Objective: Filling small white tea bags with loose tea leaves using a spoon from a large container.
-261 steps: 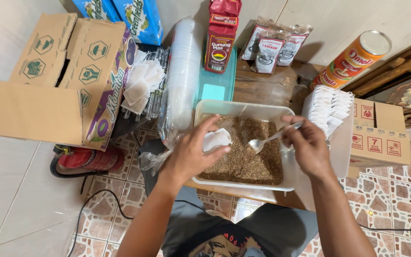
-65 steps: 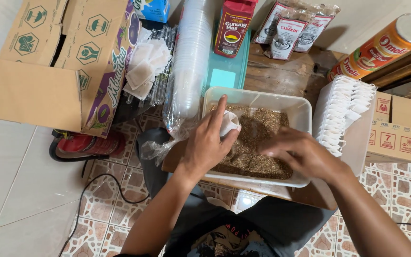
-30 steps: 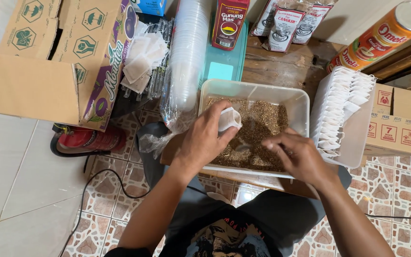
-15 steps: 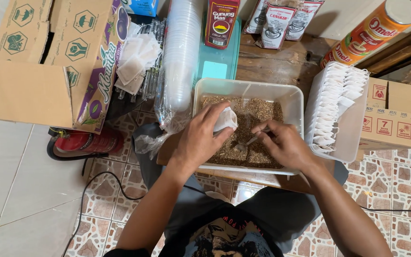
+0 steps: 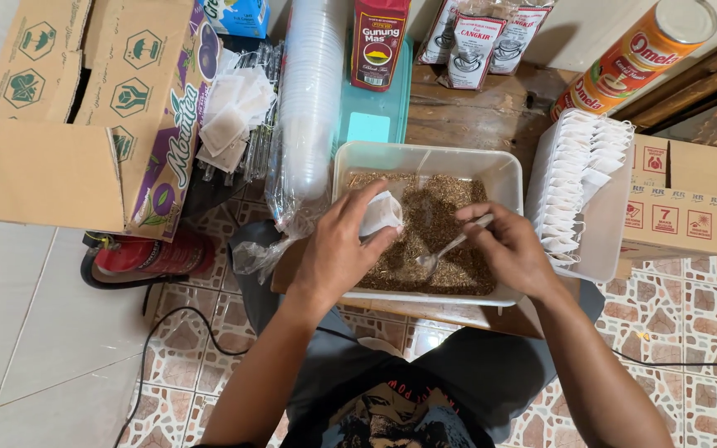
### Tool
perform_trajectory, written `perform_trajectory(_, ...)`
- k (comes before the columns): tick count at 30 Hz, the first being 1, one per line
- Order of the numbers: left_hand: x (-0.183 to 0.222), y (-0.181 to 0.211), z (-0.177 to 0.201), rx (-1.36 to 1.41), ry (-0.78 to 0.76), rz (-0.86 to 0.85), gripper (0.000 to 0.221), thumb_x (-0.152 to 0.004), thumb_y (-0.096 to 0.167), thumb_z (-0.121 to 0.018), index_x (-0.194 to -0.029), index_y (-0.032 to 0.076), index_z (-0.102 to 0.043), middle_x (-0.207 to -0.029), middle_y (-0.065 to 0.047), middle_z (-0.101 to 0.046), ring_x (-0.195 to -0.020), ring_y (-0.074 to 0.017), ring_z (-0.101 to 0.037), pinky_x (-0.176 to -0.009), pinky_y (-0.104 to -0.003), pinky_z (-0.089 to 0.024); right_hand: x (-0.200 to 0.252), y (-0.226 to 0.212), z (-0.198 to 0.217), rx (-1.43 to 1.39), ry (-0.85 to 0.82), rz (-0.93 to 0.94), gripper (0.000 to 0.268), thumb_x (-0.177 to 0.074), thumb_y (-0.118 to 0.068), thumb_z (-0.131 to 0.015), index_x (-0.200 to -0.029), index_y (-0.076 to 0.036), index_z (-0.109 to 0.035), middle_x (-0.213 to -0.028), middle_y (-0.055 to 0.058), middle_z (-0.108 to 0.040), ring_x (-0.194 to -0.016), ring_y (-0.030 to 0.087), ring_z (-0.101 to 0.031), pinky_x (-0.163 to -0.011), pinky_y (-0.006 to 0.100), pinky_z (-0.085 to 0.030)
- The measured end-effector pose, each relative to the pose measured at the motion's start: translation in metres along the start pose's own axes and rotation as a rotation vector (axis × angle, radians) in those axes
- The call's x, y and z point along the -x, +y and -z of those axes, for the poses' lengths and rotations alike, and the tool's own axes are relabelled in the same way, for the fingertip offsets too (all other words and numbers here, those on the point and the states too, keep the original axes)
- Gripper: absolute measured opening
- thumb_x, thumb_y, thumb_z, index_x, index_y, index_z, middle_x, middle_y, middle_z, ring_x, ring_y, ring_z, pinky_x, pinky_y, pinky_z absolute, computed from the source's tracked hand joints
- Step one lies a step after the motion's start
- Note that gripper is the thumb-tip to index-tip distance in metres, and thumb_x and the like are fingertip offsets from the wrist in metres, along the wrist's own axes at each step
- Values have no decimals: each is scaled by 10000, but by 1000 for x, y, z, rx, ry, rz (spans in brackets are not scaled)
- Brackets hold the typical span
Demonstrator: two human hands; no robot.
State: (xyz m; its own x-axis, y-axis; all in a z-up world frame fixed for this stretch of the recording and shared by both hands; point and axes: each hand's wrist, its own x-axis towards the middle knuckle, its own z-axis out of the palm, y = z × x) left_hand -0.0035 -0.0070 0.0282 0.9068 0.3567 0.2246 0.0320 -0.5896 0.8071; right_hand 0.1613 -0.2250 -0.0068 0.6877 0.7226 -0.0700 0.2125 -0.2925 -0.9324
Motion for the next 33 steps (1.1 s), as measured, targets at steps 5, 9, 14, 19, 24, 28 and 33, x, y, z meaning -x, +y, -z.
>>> perform_trajectory(5,4,-6,-6,-27,-19,41,598,-854,76,-795,-1399,18,-555,-1162,-269,-656,-1039,-426,-679,-797,-507,-624,4,22,17,-70,135,92,295,-971,55,-564,-1248,52,-665,-784,217,-705,-671,239,-646,-719,380,-525)
perform_trajectory(9,6,-2,-15,-11,-77,44,598,-846,57,-789,-1392,20,-548,-1179,-286,-650,-1070,-448,-660,-845,-542,-603,5,21,34,-143,308,151,279,-997,61,-535,-1262,72,-624,-813,184,-666,-781,207,-657,-821,334,-521)
perform_trajectory(14,2,9,-24,-19,-108,6,596,-841,84,-784,-1388,46,-552,-1195,-273,-653,-1055,-416,-675,-834,-498,-615,-3,-8,32,-127,370,179,287,-979,74,-540,-1252,81,-627,-810,181,-662,-785,210,-666,-809,324,-518)
perform_trajectory(19,4,17,-32,-19,-116,-3,576,-847,94,-785,-1373,40,-556,-1170,-290,-654,-1033,-428,-680,-817,-504,-622,-9,-18,20,-133,361,205,282,-966,84,-547,-1232,90,-641,-802,205,-663,-749,234,-676,-804,354,-552)
perform_trajectory(24,4,40,-19,175,-102,29,687,-818,72,-795,-1415,-52,-478,-1259,-377,-601,-1163,-523,-607,-932,-612,-553,3,-61,2,20,340,307,274,-934,125,-588,-1202,141,-649,-813,249,-675,-664,260,-643,-659,392,-547)
perform_trajectory(28,13,15,-37,350,-72,22,596,-874,36,-718,-1418,-41,-486,-1286,-349,-599,-1220,-518,-573,-959,-586,-533,11,-75,4,75,340,340,206,-922,75,-691,-1123,92,-727,-726,182,-688,-610,166,-587,-590,314,-516)
perform_trajectory(33,16,-6,-43,582,-155,70,556,-884,-8,-712,-1395,-89,-508,-1240,-344,-624,-1195,-528,-595,-1002,-615,-498,15,-78,8,188,342,602,114,-903,85,-709,-999,58,-763,-651,137,-674,-514,202,-520,-527,303,-478)
